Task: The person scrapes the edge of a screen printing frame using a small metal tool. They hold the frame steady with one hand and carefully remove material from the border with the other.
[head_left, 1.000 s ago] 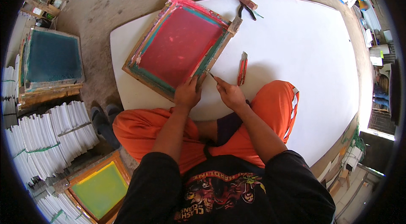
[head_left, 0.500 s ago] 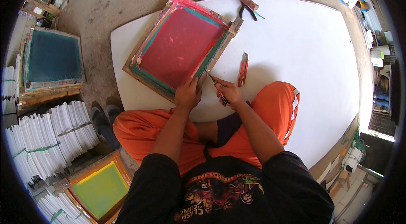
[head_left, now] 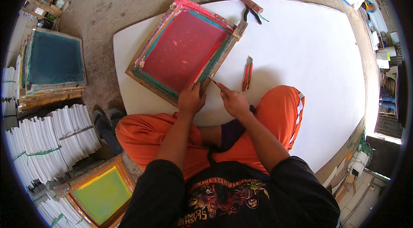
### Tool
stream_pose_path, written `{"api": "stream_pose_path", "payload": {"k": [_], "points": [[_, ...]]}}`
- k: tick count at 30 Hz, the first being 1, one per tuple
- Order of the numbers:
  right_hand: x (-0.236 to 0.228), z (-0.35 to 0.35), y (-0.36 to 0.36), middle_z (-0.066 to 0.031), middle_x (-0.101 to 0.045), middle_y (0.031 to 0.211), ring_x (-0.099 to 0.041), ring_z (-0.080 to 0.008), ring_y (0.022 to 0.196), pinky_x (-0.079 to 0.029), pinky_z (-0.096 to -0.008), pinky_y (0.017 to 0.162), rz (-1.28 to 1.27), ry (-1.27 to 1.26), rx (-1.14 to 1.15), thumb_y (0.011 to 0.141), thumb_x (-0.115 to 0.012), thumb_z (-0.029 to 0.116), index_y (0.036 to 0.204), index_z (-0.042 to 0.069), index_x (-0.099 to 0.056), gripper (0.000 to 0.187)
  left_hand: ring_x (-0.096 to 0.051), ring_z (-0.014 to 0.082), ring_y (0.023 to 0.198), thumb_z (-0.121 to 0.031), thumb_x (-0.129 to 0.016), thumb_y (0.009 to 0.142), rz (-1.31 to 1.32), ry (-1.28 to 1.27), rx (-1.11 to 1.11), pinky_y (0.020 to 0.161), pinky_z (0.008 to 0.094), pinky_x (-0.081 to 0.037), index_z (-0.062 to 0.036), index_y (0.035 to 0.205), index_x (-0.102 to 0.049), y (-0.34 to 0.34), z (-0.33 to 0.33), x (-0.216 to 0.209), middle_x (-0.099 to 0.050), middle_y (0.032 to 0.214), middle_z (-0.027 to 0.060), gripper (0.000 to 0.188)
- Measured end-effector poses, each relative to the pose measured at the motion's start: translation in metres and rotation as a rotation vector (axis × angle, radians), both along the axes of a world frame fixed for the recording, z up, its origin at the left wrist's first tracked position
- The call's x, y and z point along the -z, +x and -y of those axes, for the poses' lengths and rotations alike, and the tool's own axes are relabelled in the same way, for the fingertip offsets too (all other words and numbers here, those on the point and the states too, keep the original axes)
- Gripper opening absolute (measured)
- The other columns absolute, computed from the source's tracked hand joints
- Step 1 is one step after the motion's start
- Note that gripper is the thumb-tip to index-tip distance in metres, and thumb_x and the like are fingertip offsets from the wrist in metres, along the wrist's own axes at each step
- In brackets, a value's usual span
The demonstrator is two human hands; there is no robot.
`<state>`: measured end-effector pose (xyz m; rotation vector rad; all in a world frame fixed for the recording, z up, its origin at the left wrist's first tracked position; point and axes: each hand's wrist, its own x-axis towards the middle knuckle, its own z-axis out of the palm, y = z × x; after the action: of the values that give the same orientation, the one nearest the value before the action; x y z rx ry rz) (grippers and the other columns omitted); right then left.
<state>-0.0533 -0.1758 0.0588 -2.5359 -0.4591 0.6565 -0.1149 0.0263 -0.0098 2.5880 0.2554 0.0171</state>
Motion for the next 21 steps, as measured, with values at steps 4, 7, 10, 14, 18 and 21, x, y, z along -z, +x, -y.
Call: {"api": "stream_pose_path", "payload": {"k": [4,7,10,14,18,21], "points": [[-0.003,-0.002,-0.001,-0.0266,-0.073,0.09,-0.072,-0.047,0.086,-0.056,-0.0593,0.079,0.037,-0.052,-0.01,0.107,-0.055,0.031,0.151,0.032,-0.058,0.044,-0.072,0.0406,0.094,-0.03,-0.076,0.089,0.053,0.008,-0.004,0.085,0.0508,-0.058,-0.0041,0.131,-0.066,0.0,0.002,-0.004,-0.068,0.118,0.0154,0.05],[-0.001,-0.005,-0.001,-0.0258,-0.073,0.091,-0.072,-0.0473,0.086,-0.056,-0.06,0.078,0.057,-0.036,-0.01,0.107,-0.055,0.031,0.151,0.032,-0.058,0.044,-0.072,0.04,0.092,-0.031,-0.076,0.089,0.063,0.007,-0.016,0.084,0.0505,-0.058,-0.0042,0.129,-0.068,0.0,0.003,-0.001,-0.068,0.115,0.0151,0.049],[-0.01,-0.009,0.003,-0.0267,-0.073,0.096,-0.073,-0.0475,0.09,-0.058,-0.0607,0.083,-0.036,-0.112,-0.06,0.11,-0.049,0.036,0.159,0.036,-0.046,0.048,-0.072,0.0394,0.089,-0.031,-0.077,0.089,0.084,0.011,-0.012,0.082,0.0505,-0.058,-0.0044,0.128,-0.068,0.0,0.002,0.002,-0.068,0.112,0.0146,0.048],[-0.023,-0.016,0.004,-0.0257,-0.075,0.098,-0.075,-0.046,0.093,-0.06,-0.0593,0.084,-0.028,-0.253,-0.125,0.107,-0.049,0.025,0.159,0.031,-0.045,0.052,-0.072,0.0389,0.086,-0.031,-0.077,0.09,0.079,0.004,0.0,0.08,0.0507,-0.058,-0.0041,0.127,-0.068,0.001,0.003,0.001,-0.068,0.112,0.0137,0.046],[-0.058,-0.038,0.011,-0.0244,-0.076,0.099,-0.076,-0.0426,0.094,-0.062,-0.0575,0.082,-0.031,-0.374,-0.223,0.101,-0.049,0.014,0.159,0.02,-0.046,0.059,-0.072,0.0384,0.086,-0.03,-0.077,0.091,0.061,-0.025,0.03,0.078,0.0508,-0.058,-0.003,0.127,-0.067,0.0,-0.002,0.01,-0.067,0.113,0.0136,0.046],[-0.059,-0.042,0.013,-0.0246,-0.076,0.099,-0.077,-0.0411,0.095,-0.062,-0.057,0.082,-0.017,-0.386,-0.252,0.099,-0.05,0.011,0.158,0.015,-0.047,0.059,-0.073,0.0383,0.085,-0.03,-0.077,0.091,0.05,-0.01,0.041,0.078,0.0505,-0.059,-0.0018,0.126,-0.067,-0.001,-0.001,0.012,-0.068,0.112,0.0138,0.046]]}}
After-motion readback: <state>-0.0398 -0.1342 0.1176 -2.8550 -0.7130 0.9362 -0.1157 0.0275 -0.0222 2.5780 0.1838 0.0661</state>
